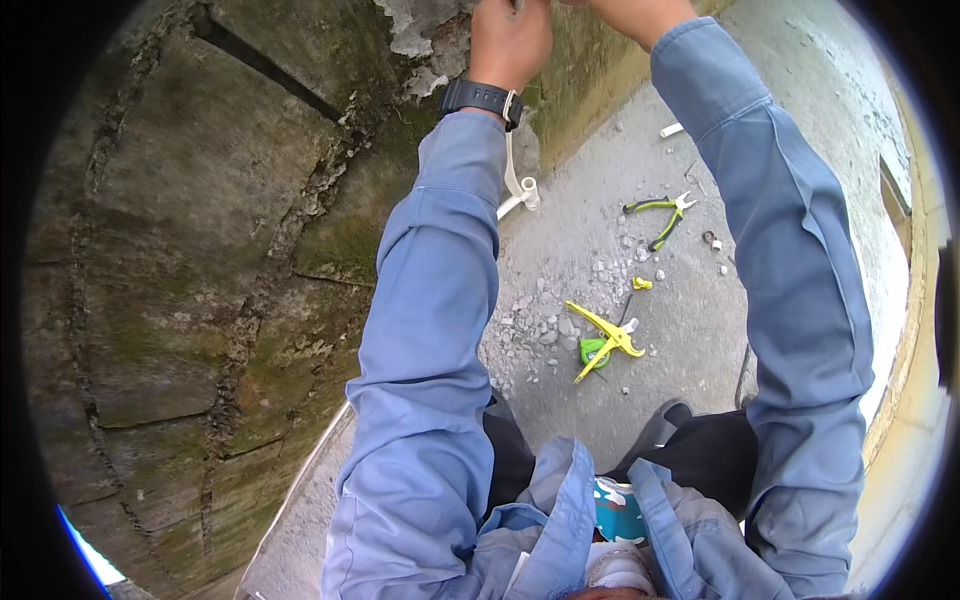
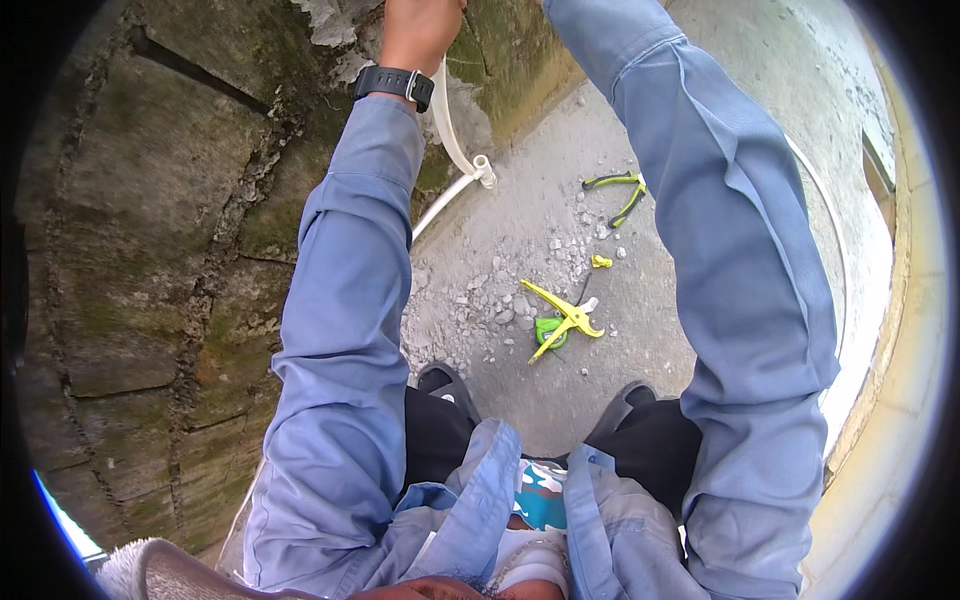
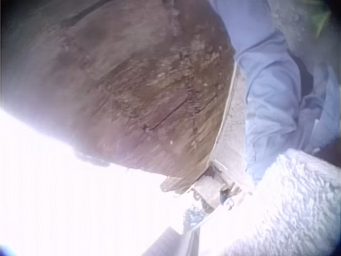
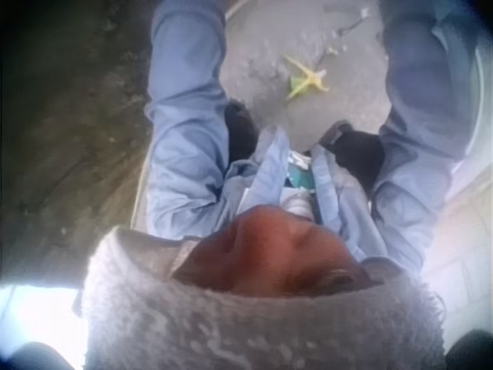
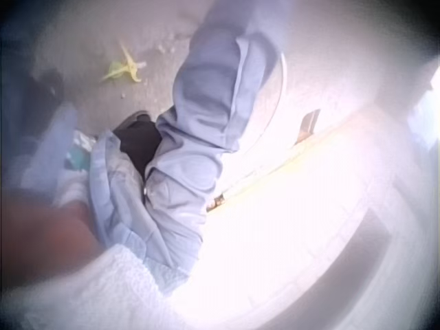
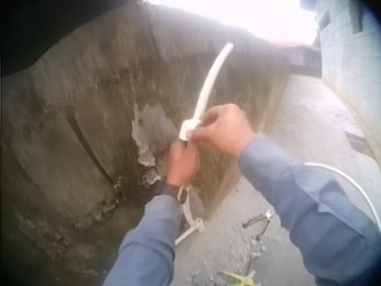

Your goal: The person cuts a white PVC pipe with a pipe cutter, then fits a connector onto the cut end. They use a power tool to secure the pipe assembly against a wall and continue attaching additional pipe segments.

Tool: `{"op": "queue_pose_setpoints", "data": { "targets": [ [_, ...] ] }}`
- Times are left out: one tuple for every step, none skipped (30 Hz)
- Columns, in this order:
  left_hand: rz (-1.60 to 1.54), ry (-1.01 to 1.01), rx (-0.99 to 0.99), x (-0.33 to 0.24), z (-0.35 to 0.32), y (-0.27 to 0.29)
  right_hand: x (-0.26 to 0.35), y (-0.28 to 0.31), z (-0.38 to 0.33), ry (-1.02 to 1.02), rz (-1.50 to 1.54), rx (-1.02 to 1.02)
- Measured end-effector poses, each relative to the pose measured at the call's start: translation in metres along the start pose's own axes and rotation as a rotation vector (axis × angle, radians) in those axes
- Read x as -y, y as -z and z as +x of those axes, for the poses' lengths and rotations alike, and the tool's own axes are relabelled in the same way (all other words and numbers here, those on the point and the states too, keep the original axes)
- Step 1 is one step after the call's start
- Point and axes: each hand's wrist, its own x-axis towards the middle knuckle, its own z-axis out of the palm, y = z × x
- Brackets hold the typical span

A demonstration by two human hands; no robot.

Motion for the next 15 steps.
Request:
{"op": "queue_pose_setpoints", "data": {
  "targets": [
    [0.012, -0.032, 0.000, -0.002, -0.001, 0.000, -0.005, -0.002, 0.002, 0.032, 0.005, -0.014],
    [0.022, -0.064, 0.000, -0.004, -0.001, -0.001, -0.010, -0.002, 0.004, 0.064, 0.007, -0.029],
    [0.046, -0.036, 0.010, -0.007, 0.000, -0.002, -0.010, 0.000, 0.005, 0.064, 0.007, -0.037],
    [0.068, -0.009, 0.021, -0.011, 0.001, -0.004, -0.008, 0.003, 0.005, 0.064, 0.004, -0.046],
    [0.086, 0.016, 0.032, -0.015, 0.004, -0.007, -0.007, 0.007, 0.006, 0.064, -0.002, -0.056],
    [0.072, 0.029, 0.038, -0.008, 0.003, -0.001, -0.008, 0.000, 0.005, 0.077, 0.006, -0.054],
    [0.056, 0.043, 0.045, -0.002, 0.000, 0.005, -0.009, -0.007, 0.005, 0.090, 0.012, -0.053],
    [0.040, 0.056, 0.052, 0.005, -0.002, 0.011, -0.010, -0.013, 0.005, 0.103, 0.017, -0.052],
    [0.000, 0.015, 0.046, 0.004, -0.001, 0.009, -0.010, -0.012, 0.005, 0.096, 0.021, -0.061],
    [-0.037, -0.026, 0.040, 0.003, -0.001, 0.007, -0.009, -0.011, 0.006, 0.088, 0.027, -0.070],
    [-0.073, -0.065, 0.035, 0.002, -0.001, 0.006, -0.009, -0.010, 0.007, 0.081, 0.034, -0.079],
    [-0.083, -0.086, 0.026, -0.001, -0.002, 0.004, -0.009, -0.009, 0.007, 0.089, 0.022, -0.080],
    [-0.090, -0.105, 0.018, -0.005, -0.002, 0.002, -0.009, -0.007, 0.007, 0.097, 0.012, -0.081],
    [-0.097, -0.125, 0.011, -0.008, -0.002, 0.001, -0.008, -0.006, 0.007, 0.104, 0.003, -0.082],
    [-0.079, -0.100, 0.012, -0.006, -0.003, 0.002, -0.008, -0.007, 0.006, 0.087, 0.035, -0.067]
  ]
}}
